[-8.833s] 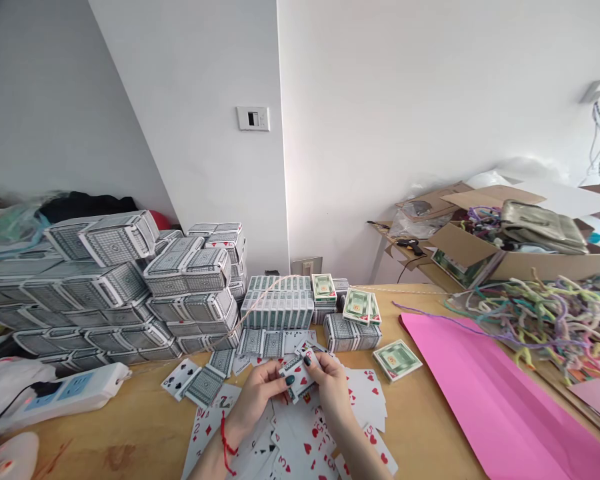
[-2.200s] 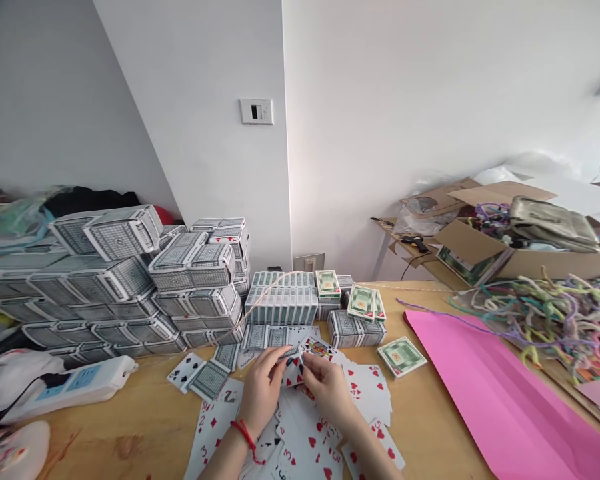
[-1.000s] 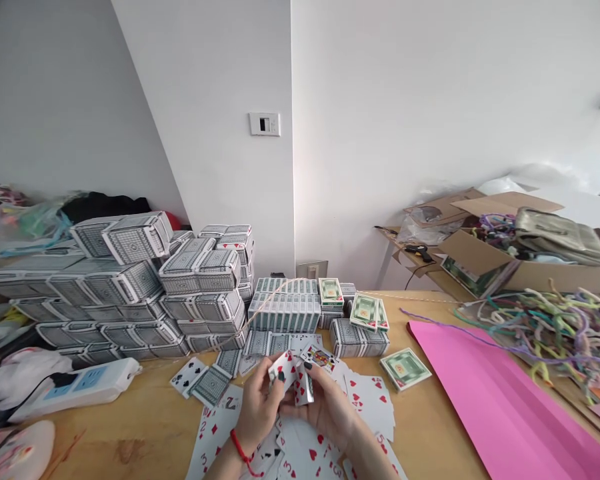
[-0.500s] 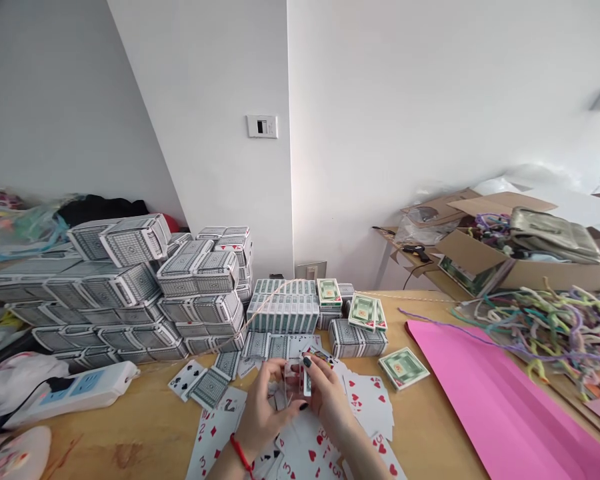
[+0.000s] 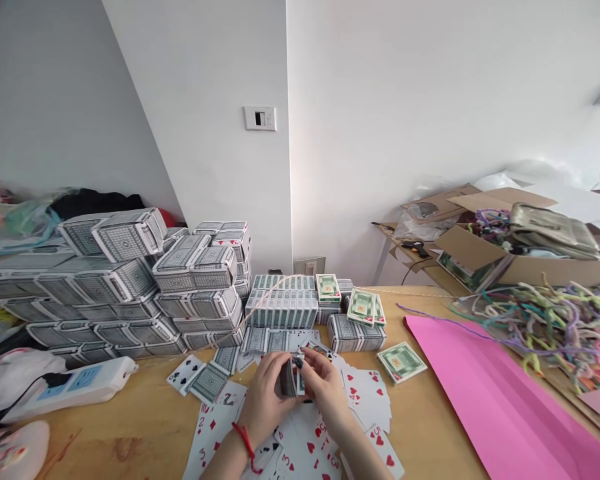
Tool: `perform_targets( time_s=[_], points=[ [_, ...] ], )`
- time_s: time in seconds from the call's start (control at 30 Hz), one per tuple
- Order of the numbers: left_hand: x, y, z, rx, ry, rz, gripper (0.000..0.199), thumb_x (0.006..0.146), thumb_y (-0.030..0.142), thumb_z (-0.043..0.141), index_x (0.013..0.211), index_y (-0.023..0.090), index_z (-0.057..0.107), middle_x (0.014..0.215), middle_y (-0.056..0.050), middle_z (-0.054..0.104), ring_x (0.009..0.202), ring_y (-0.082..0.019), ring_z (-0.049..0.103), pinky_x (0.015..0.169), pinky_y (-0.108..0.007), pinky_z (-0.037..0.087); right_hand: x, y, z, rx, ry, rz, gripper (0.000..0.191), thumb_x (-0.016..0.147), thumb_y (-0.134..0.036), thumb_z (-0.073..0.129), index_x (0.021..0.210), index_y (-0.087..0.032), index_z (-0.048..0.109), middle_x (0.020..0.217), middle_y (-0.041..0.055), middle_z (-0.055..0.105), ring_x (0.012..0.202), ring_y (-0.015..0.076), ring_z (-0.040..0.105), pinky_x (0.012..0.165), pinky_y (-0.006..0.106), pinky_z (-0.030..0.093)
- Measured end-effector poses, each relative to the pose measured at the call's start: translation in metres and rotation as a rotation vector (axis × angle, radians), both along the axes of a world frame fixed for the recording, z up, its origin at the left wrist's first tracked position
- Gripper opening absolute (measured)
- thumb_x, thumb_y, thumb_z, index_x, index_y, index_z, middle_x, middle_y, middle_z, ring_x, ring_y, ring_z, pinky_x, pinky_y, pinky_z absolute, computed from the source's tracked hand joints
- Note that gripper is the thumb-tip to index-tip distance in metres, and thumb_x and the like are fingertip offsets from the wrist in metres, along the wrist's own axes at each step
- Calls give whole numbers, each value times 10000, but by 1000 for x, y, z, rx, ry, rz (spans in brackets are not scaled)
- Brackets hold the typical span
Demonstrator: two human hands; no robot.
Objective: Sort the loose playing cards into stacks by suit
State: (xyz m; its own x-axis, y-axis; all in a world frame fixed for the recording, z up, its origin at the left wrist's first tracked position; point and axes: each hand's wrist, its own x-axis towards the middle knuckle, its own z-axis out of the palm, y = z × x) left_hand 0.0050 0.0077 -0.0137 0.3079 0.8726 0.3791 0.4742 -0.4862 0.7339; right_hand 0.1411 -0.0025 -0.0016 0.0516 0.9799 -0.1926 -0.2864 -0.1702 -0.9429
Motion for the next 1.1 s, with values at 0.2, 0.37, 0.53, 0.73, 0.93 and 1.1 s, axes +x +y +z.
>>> perform_targets(
  time_s=[0.2,0.37,0.53,0.73,0.93,1.1],
  points=[
    [0,-1,1,52,25,6,484,674,329,666,1102,241,459,1069,-68,533,1016,-257,510,856,-442,441,1,0,1,24,-53,-9,476,635,-423,665,1025,-167,573,793,25,626,515,102,507,418,197,362],
    [0,-1,1,62,22,-41,509,647,344,683,1096,234,470,1068,-70,547,1005,-251,523,846,-420,456,3,1,0,39,-118,-55,493,627,-428,664,1027,-155,575,775,27,622,570,133,552,424,199,390],
    [1,-1,0,85,16,20,475,651,258,662,1087,231,476,1036,-65,558,979,-250,535,816,-417,467,1,-1,2,45,-131,-11,493,646,-416,655,1054,-161,550,800,39,625,642,167,584,421,204,419],
    [2,-1,1,77,12,35,453,646,162,630,1063,222,463,1024,-56,543,977,-235,525,807,-401,469,-2,-3,8,20,-189,7,510,628,-429,660,1046,-155,557,835,67,629,746,218,599,460,228,459],
    [1,0,0,70,9,36,474,621,177,662,1050,233,467,1021,-48,550,967,-240,533,796,-402,475,0,-2,4,15,-218,16,491,640,-446,641,1034,-165,555,844,53,596,687,187,578,435,221,451],
    [2,0,-1,54,17,31,483,604,197,689,1035,238,473,1016,-43,552,959,-241,534,790,-401,476,2,0,-2,38,-222,44,487,644,-435,644,1040,-170,545,845,57,605,713,199,583,436,214,441]
  ],
)
